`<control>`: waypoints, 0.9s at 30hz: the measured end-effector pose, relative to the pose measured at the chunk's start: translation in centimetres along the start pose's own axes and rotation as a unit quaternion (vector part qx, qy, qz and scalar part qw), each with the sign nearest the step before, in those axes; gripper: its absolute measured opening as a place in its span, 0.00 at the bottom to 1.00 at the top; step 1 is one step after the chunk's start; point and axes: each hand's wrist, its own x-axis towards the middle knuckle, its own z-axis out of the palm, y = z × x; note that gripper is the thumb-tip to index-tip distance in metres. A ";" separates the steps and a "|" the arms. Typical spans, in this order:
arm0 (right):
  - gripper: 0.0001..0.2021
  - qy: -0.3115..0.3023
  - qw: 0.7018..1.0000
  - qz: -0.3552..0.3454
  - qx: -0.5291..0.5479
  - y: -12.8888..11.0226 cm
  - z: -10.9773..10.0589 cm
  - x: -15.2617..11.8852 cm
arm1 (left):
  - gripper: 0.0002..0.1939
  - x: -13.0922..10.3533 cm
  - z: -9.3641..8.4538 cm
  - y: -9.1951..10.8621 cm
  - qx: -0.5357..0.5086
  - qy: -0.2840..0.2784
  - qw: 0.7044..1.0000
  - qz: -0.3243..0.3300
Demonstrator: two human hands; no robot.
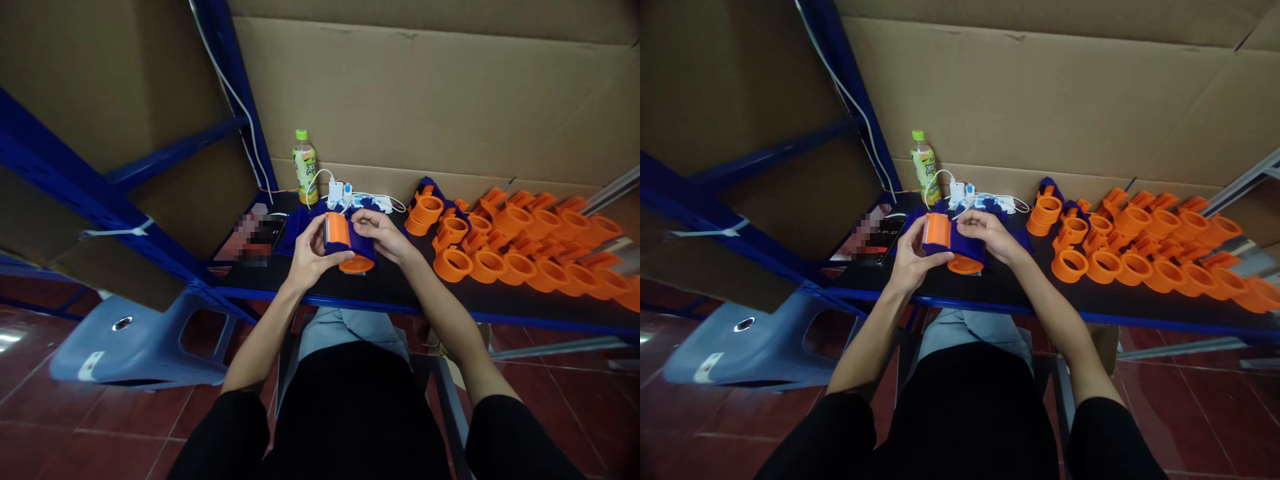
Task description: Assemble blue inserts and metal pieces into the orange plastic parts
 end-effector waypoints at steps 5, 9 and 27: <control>0.25 0.015 0.997 -0.030 -0.074 0.1 -0.2 0.3 | 0.38 -0.1 0.6 0.2 -0.034 0.027 0.999 -0.022; 0.24 0.058 0.956 -0.147 -0.249 -0.6 0.0 -0.8 | 0.32 0.2 0.8 0.2 -0.074 0.098 0.992 -0.042; 0.47 0.429 0.664 -0.096 -0.604 -9.2 -15.8 -10.5 | 0.28 0.7 0.7 0.0 -0.141 -0.002 0.976 -0.166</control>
